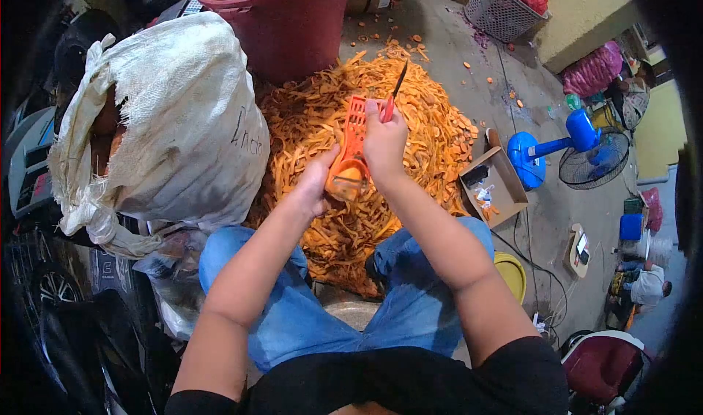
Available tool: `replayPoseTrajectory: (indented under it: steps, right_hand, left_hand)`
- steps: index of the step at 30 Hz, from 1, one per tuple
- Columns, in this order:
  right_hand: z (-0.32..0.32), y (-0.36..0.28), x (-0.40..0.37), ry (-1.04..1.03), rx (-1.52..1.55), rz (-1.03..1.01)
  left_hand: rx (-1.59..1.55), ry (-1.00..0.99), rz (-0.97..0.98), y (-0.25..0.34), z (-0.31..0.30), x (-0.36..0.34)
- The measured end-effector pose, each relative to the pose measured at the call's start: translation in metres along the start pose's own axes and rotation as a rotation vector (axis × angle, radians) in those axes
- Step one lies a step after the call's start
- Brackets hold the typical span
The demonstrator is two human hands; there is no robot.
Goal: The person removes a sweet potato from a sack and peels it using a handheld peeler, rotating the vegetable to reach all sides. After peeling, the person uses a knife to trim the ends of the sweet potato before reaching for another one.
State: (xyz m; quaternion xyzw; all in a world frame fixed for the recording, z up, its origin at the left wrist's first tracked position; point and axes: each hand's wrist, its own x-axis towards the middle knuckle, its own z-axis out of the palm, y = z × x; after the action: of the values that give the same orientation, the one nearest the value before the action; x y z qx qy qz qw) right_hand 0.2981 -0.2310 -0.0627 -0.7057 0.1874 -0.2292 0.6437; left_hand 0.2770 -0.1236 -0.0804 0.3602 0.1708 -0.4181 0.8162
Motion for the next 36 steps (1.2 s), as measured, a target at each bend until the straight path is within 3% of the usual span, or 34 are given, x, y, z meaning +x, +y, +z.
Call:
replayPoseTrajectory:
  steps: [2, 3, 7, 10, 12, 14, 18, 20, 21, 26, 28, 31, 36]
  right_hand:
    - [-0.004, 0.008, 0.015, 0.071, -0.021, -0.041]
    - [-0.006, 0.009, 0.023, 0.146, -0.041, -0.083]
    - [-0.015, 0.009, 0.036, 0.220, -0.156, -0.297]
    - [-0.023, 0.010, 0.052, 0.307, -0.341, -0.211]
    - [-0.034, 0.018, 0.072, 0.372, -0.208, -0.270]
    - [-0.048, 0.021, 0.084, 0.499, -0.162, -0.031]
    - [-0.055, 0.031, 0.096, 0.535, -0.153, -0.098]
    - [-0.067, 0.040, 0.108, 0.653, -0.264, -0.134]
    - [-0.075, 0.032, 0.108, 0.688, -0.260, -0.052]
    - [-0.065, 0.025, 0.103, 0.612, -0.044, -0.035]
    - [-0.046, 0.011, 0.083, 0.387, -0.014, 0.004]
    - [-0.024, -0.013, 0.049, 0.227, -0.043, -0.102]
    - [-0.018, 0.007, 0.044, 0.169, -0.066, -0.028]
  left_hand:
    - [0.225, 0.084, -0.021, -0.003, 0.003, -0.004]
    - [0.277, 0.031, 0.021, -0.007, 0.005, -0.008]
    - [0.150, 0.026, -0.054, -0.009, 0.012, -0.014]
    - [0.146, -0.071, -0.054, -0.007, 0.009, -0.013]
    - [0.198, -0.053, -0.022, -0.009, 0.010, -0.017]
    - [0.193, -0.039, -0.049, -0.009, 0.013, -0.023]
    - [0.196, -0.127, -0.085, -0.009, 0.005, -0.014]
    - [0.234, -0.189, -0.100, -0.001, 0.005, -0.027]
    - [0.269, -0.249, -0.117, 0.001, 0.005, -0.032]
    - [0.286, -0.096, -0.066, 0.003, 0.005, -0.030]
    - [0.431, -0.019, 0.109, 0.004, 0.003, -0.022]
    - [0.407, -0.060, 0.082, 0.007, -0.006, -0.013]
    - [0.487, -0.108, 0.090, 0.012, -0.009, -0.013]
